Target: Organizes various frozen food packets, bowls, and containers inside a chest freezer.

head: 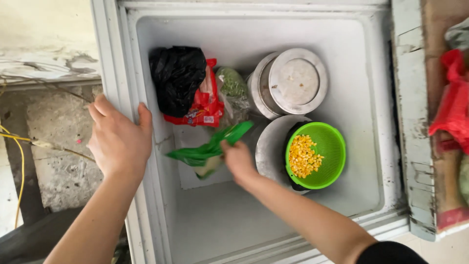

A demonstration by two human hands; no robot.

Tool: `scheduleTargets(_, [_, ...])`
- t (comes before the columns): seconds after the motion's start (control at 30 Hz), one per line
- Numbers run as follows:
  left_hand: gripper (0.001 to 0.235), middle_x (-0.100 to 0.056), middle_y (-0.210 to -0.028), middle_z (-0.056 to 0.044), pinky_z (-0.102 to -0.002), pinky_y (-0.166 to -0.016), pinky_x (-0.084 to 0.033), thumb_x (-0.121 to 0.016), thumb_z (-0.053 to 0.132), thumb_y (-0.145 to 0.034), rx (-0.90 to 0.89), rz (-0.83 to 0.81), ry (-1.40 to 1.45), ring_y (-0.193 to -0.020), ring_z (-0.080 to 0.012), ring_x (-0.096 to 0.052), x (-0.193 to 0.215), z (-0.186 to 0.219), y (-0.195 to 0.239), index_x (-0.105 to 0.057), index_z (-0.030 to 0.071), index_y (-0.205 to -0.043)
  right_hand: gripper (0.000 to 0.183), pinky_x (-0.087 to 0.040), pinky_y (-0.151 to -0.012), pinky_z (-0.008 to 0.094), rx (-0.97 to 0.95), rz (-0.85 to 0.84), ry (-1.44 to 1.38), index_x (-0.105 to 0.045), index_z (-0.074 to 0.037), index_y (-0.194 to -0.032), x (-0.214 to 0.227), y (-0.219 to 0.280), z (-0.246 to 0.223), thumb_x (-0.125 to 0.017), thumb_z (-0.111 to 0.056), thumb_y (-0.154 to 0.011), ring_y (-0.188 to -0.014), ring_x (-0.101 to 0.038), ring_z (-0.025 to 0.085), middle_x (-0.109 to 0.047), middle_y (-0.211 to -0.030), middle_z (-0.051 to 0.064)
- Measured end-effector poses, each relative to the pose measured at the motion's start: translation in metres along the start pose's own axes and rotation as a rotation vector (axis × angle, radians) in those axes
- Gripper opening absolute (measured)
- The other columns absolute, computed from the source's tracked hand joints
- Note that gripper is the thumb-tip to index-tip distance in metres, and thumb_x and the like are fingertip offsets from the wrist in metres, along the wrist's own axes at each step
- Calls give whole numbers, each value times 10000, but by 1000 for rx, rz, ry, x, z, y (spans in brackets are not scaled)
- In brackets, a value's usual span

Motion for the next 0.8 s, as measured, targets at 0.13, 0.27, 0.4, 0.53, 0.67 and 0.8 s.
scheduleTargets(0.13, [645,-540,-1221,-277,-481,-627,-591,-652,404,-1013,-7,-38,7,-919,-425,-690,-3,-1,-2,-408,-116,-1305,289,-529,-875,442,29,-5,-164,-594,-129,-1244,35,46,-127,-563,-286,-1003,-994,-656,215,-701,-1141,41])
scheduleTargets(0.27, [635,-554,-1207,-243,-494,-656,-581,-659,404,-1007,-21,7,-6,-890,-404,-695,-3,-1,0,-416,-92,-1318,299,-535,-990,491,244,-84,-409,-548,-120,-1293,46,45,-217,-497,-259,-1033,-1138,-657,233,-687,-1203,46])
scheduleTargets(0.4, [638,-554,-1196,-236,-493,-658,-581,-668,408,-990,-11,12,12,-896,-405,-692,-1,-1,-1,-418,-83,-1313,329,-503,-1026,412,631,-119,-161,-585,-59,-1374,46,-55,-231,-523,-234,-1103,-1176,-642,200,-683,-1286,67])
scheduleTargets(0.53, [626,-548,-1220,-239,-498,-657,-579,-672,411,-992,-2,-8,26,-901,-410,-691,0,0,-2,-421,-74,-1299,375,-569,-709,468,274,109,422,-579,-92,-1336,11,-121,-214,-506,-315,-1043,-857,-688,259,-703,-1019,106])
scheduleTargets(0.67, [633,-546,-1224,-247,-503,-645,-580,-675,402,-984,-10,-11,47,-916,-411,-691,-1,0,-2,-409,-81,-1296,465,-593,-719,478,245,36,-6,-430,-172,-1411,-13,-183,-177,-497,-318,-974,-948,-688,257,-670,-1129,88])
scheduleTargets(0.8, [645,-552,-1214,-247,-514,-664,-580,-684,401,-967,-21,25,51,-930,-416,-691,-3,-2,-3,-411,-81,-1298,579,-586,-777,466,282,-52,-298,-340,-153,-1458,-24,-204,-140,-586,-271,-947,-1075,-649,273,-613,-1284,123])
Point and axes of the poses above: each hand's wrist, its own y-axis away from the middle knuckle, its own x-axis out of the back of the hand, z = x × y, the point moved 4 cm from there along -y, towards the middle knuckle
